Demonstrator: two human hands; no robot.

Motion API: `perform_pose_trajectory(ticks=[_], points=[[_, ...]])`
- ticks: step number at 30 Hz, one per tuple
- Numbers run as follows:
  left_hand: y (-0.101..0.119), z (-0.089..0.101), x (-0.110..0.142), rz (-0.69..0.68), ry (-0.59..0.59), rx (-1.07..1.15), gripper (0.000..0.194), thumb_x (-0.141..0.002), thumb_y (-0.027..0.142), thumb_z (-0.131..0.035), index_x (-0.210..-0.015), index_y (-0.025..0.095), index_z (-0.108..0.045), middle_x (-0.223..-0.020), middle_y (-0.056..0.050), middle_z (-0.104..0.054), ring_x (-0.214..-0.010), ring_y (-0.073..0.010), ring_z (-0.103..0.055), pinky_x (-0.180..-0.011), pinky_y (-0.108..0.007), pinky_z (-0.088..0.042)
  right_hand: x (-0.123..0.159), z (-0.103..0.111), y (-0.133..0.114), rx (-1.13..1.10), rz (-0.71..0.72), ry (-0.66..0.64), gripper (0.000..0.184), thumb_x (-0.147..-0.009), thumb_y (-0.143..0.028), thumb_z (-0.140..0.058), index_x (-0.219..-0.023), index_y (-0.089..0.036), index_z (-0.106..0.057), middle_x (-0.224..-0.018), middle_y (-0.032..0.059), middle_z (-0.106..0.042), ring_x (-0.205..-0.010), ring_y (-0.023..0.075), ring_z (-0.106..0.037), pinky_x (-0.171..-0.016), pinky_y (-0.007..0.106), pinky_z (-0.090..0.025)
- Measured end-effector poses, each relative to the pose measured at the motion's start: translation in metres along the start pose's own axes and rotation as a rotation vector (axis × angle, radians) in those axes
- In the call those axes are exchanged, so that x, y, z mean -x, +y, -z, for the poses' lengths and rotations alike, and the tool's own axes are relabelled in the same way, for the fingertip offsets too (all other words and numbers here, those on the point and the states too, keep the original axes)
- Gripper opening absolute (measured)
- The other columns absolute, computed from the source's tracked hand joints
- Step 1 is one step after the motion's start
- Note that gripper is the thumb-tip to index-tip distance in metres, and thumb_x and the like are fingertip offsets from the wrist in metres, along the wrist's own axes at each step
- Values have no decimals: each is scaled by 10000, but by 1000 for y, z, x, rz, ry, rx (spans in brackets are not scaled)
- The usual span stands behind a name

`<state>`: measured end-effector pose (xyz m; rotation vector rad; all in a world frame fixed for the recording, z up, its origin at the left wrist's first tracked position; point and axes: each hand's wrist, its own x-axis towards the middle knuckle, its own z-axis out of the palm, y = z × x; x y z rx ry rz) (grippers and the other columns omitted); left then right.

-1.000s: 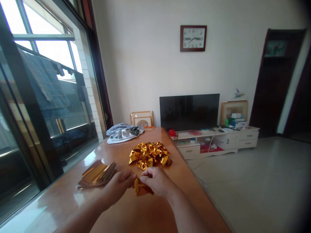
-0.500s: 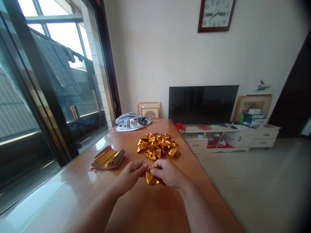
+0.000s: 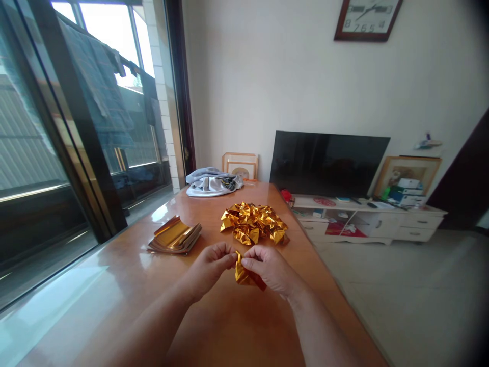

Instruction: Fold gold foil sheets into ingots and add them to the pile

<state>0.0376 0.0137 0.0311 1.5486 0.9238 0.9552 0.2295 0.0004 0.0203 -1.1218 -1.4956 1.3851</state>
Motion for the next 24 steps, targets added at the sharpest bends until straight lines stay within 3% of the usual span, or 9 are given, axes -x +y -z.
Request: perform_pose_trajectory(ticks=[4, 9, 11, 17, 24], points=[[-2, -2, -1, -55, 36, -7, 238, -864, 390, -654, -825, 156, -632, -763, -3, -610, -734, -145, -537, -697, -259, -423, -3, -2, 3, -1, 37, 61, 224, -830, -385, -668, -822, -167, -617, -648, -7, -636, -504, 102, -536, -439, 190, -378], [-12, -5, -5, -223, 319, -142, 179, -869, 349, -654, -834, 178, -612, -798, 0, -621, -770, -155, -562, -715, -261, -447, -9, -6, 9, -3, 139, 183, 237, -824, -387, -681, -800, -160, -621, -675, 1, -639, -569, 117, -555, -510, 220, -437], [-18, -6, -5, -277, 380, -228, 176, -873, 335, -652, -799, 184, -598, -757, 11, -601, -731, -145, -549, -688, -253, -440, -11, -9, 11, 10, 162, 215, 236, -823, -389, -681, -788, -163, -623, -667, 1, -639, -562, 121, -555, -502, 223, -431], [-23, -13, -1, -293, 337, -236, 146, -897, 327, -626, -854, 188, -625, -776, -1, -673, -724, -157, -627, -679, -255, -486, -13, -15, 16, 64, 237, 268, 255, -847, -416, -666, -801, -166, -645, -703, 33, -695, -613, 157, -626, -535, 245, -468], [-21, -13, -1, -284, 396, -239, 126, -869, 310, -660, -839, 188, -661, -757, 6, -689, -707, -153, -631, -663, -241, -488, -11, -19, 10, 132, 290, 285, 224, -872, -383, -643, -800, -171, -655, -685, 27, -699, -620, 154, -642, -554, 239, -483]])
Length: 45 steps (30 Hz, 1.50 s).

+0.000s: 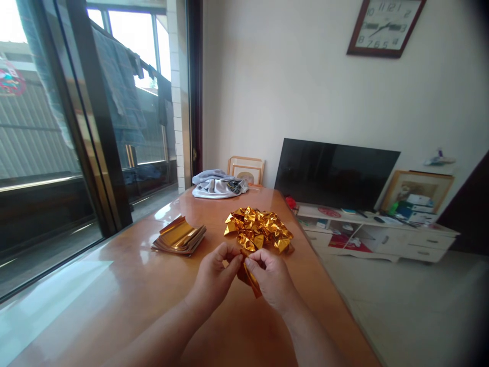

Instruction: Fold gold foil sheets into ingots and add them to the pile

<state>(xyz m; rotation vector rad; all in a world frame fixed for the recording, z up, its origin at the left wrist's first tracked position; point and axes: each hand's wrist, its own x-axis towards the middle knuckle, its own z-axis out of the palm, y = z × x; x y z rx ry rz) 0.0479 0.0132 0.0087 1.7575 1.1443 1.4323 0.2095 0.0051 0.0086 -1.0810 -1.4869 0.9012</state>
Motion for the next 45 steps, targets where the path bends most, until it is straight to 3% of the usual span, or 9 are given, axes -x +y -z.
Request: perform_pose_trajectory(ticks=[6, 15, 22, 28, 38, 45], points=[[0, -1, -2, 55, 26, 39, 147, -839, 315, -694, -901, 186, -726, -799, -11, -726, -739, -167, -659, -679, -247, -506, 3, -4, -1, 39, 48, 23, 232, -895, -388, -623, -799, -180, -660, -696, 23, -698, -618, 148, -633, -570, 237, -478], [-1, -1, -2, 70, 40, 31, 165, -841, 340, -687, -845, 176, -708, -788, -21, -717, -746, -174, -652, -694, -263, -500, 1, -11, 13, 276, 165, 125, 210, -901, -362, -612, -778, -204, -679, -730, 19, -672, -669, 164, -593, -615, 260, -443], [-14, -3, -4, 103, 71, 39, 213, -813, 382, -705, -812, 169, -694, -796, -42, -706, -763, -194, -650, -707, -286, -502, 6, -14, 9, 378, 233, 168, 171, -891, -248, -603, -730, -211, -645, -732, 3, -649, -699, 161, -578, -650, 262, -409], [-8, -3, -4, 124, 68, 46, 222, -798, 391, -715, -780, 172, -683, -761, -27, -680, -717, -174, -609, -669, -265, -471, 6, -14, 5, 424, 235, 166, 160, -901, -223, -592, -756, -214, -657, -748, 10, -652, -724, 168, -575, -668, 269, -398], [5, -5, -1, 305, -13, 331, 208, -802, 352, -719, -805, 156, -651, -775, -7, -641, -753, -146, -553, -717, -247, -437, 8, -14, 0, 542, 274, 146, 153, -914, -206, -570, -783, -218, -647, -790, 34, -652, -776, 188, -566, -699, 280, -395], [0, -3, -3, 331, -67, 491, 160, -821, 295, -684, -765, 153, -635, -743, 7, -594, -725, -131, -520, -714, -249, -415, 8, -14, 0, 540, 321, 88, 154, -917, -184, -560, -791, -220, -642, -792, 26, -660, -801, 187, -576, -729, 278, -403]])
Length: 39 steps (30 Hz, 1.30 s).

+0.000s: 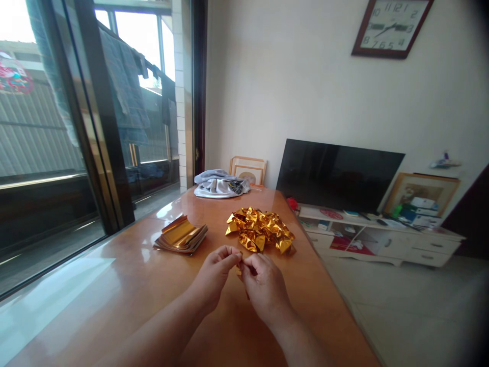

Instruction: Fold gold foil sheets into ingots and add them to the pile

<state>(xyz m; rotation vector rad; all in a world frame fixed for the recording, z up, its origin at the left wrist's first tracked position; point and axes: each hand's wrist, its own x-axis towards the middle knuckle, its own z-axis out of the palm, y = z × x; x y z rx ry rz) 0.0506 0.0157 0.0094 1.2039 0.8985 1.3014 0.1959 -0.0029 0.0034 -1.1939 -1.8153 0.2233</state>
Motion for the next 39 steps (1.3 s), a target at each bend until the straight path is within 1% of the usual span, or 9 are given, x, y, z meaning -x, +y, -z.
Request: perform_pose_trajectory(ticks=[6, 10, 13, 16, 18, 22, 30, 35, 39], points=[[0, 0, -1, -31, -107, 16, 223, -868, 350, -664, -765, 157, -622, -730, 7, -584, -714, -130, -503, -703, -254, -409, -1, 0, 0, -126, -70, 24, 177, -920, -246, -570, -772, -217, -662, -810, 39, -692, -794, 186, -612, -711, 276, -436], [1, 0, 0, -36, -111, 54, 229, -901, 376, -620, -793, 175, -601, -741, 11, -589, -692, -130, -521, -682, -261, -418, -3, 0, 2, -441, -239, -37, 237, -924, -370, -584, -781, -196, -659, -754, 40, -704, -696, 176, -631, -619, 266, -467], [4, 1, 1, -29, -66, 76, 223, -898, 393, -609, -818, 184, -604, -757, 16, -597, -678, -129, -536, -679, -265, -428, -4, 1, 2, -658, -345, -81, 285, -884, -453, -640, -821, -176, -656, -705, 31, -695, -624, 161, -614, -564, 255, -471], [8, 1, 2, -27, -45, 63, 224, -892, 404, -621, -856, 183, -629, -784, 15, -603, -703, -128, -538, -675, -253, -423, -5, 3, 1, -800, -416, -93, 318, -835, -479, -703, -829, -165, -658, -719, 23, -693, -623, 145, -606, -564, 241, -474], [11, 0, 3, -18, -80, 42, 238, -881, 412, -650, -868, 174, -636, -772, 14, -600, -703, -125, -530, -659, -241, -412, -6, 4, 0, -864, -453, -102, 342, -814, -493, -729, -833, -159, -659, -735, 27, -694, -631, 142, -610, -572, 239, -481], [9, 0, 4, 19, -135, 44, 269, -822, 388, -746, -897, 162, -622, -749, 16, -607, -665, -108, -526, -627, -223, -402, -5, 3, 0, -885, -489, -137, 395, -811, -533, -730, -879, -148, -674, -746, 47, -709, -607, 141, -618, -527, 228, -464], [4, 1, 3, 30, -101, 20, 254, -830, 379, -729, -836, 158, -604, -679, 23, -579, -608, -106, -510, -584, -222, -392, -3, -1, 2, -826, -456, -156, 398, -824, -552, -711, -840, -157, -659, -637, 4, -666, -449, 94, -508, -438, 213, -397], [7, 0, 3, 24, -98, 10, 247, -853, 382, -696, -828, 151, -614, -678, 26, -568, -607, -99, -489, -572, -218, -373, -4, 2, 0, -839, -458, -169, 377, -827, -539, -707, -828, -165, -657, -628, -5, -651, -478, 104, -528, -443, 209, -392], [8, 0, 3, -48, -38, -1, 169, -862, 315, -676, -862, 167, -593, -751, 19, -605, -672, -106, -529, -622, -219, -421, -4, 2, 3, -842, -475, -134, 349, -823, -498, -722, -828, -158, -646, -663, 10, -664, -515, 111, -546, -451, 205, -398]])
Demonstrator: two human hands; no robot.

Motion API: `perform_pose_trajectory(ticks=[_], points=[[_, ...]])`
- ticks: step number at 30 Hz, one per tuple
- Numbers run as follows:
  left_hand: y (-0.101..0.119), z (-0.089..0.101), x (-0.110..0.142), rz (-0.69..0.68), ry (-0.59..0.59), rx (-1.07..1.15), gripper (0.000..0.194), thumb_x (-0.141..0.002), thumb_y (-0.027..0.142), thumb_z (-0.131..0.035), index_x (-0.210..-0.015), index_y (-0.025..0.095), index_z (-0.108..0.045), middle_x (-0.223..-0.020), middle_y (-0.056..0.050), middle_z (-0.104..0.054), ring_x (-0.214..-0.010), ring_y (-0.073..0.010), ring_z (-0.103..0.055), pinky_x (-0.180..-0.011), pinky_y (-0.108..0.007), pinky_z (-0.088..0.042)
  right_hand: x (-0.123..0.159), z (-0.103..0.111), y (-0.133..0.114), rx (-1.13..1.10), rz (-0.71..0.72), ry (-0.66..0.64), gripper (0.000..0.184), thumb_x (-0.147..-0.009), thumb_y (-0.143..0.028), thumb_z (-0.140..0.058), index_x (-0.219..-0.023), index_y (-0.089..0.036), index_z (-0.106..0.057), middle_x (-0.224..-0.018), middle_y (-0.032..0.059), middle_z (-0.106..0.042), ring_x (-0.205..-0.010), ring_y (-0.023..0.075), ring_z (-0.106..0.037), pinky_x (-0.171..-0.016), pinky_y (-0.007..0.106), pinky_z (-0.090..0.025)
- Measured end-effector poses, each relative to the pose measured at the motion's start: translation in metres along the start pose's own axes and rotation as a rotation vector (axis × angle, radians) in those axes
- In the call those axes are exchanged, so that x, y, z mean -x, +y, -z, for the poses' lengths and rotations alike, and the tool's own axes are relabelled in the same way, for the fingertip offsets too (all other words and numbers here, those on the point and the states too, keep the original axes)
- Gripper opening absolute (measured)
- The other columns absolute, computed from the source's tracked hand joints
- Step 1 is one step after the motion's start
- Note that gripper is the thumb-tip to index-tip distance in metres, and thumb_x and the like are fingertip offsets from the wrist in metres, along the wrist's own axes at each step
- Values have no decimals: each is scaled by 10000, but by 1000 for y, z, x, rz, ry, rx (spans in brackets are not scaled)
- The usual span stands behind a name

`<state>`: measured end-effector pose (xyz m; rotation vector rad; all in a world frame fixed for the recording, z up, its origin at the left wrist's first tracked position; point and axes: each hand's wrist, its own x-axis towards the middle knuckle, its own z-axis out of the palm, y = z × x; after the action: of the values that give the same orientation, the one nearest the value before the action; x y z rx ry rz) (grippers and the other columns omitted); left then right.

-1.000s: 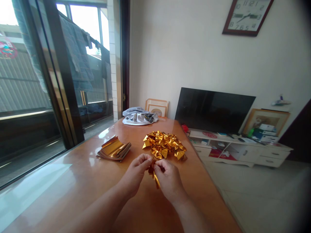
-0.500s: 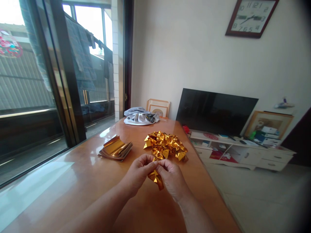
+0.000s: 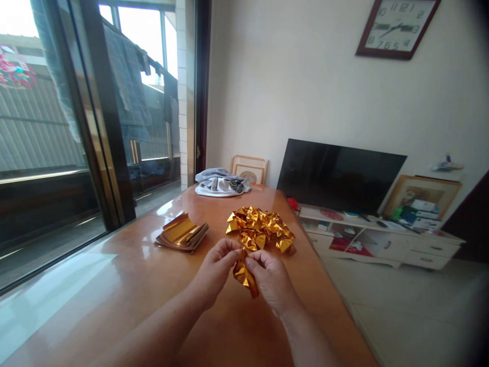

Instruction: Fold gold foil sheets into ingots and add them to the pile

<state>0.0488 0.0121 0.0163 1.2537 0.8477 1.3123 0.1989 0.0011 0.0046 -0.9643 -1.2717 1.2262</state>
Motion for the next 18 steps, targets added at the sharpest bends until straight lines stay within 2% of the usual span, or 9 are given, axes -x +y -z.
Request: perform_pose_trajectory(ticks=[7, 13, 18], points=[[-2, -3, 1, -39, 18, -84, 201, -812, 324, -711, -850, 173, -584, -678, 17, -617, -617, -152, -612, -599, -269, -495, -2, 0, 1, 96, 56, 42, 316, -858, -486, -674, -837, -173, -641, -665, 7, -673, -484, 109, -532, -457, 221, -423], [-3, -3, 1, -50, 81, -131, 224, -757, 312, -754, -871, 162, -631, -758, -2, -666, -669, -152, -635, -639, -262, -500, -2, 0, 4, 371, 217, 111, 252, -899, -411, -616, -804, -183, -669, -686, 21, -676, -604, 147, -598, -547, 240, -454], [0, -3, 0, 18, 49, -127, 202, -756, 298, -759, -792, 162, -613, -730, 12, -625, -708, -134, -567, -668, -241, -442, -1, 3, 6, 631, 350, 183, 165, -904, -284, -585, -788, -205, -671, -760, 18, -672, -711, 162, -590, -633, 256, -436]])
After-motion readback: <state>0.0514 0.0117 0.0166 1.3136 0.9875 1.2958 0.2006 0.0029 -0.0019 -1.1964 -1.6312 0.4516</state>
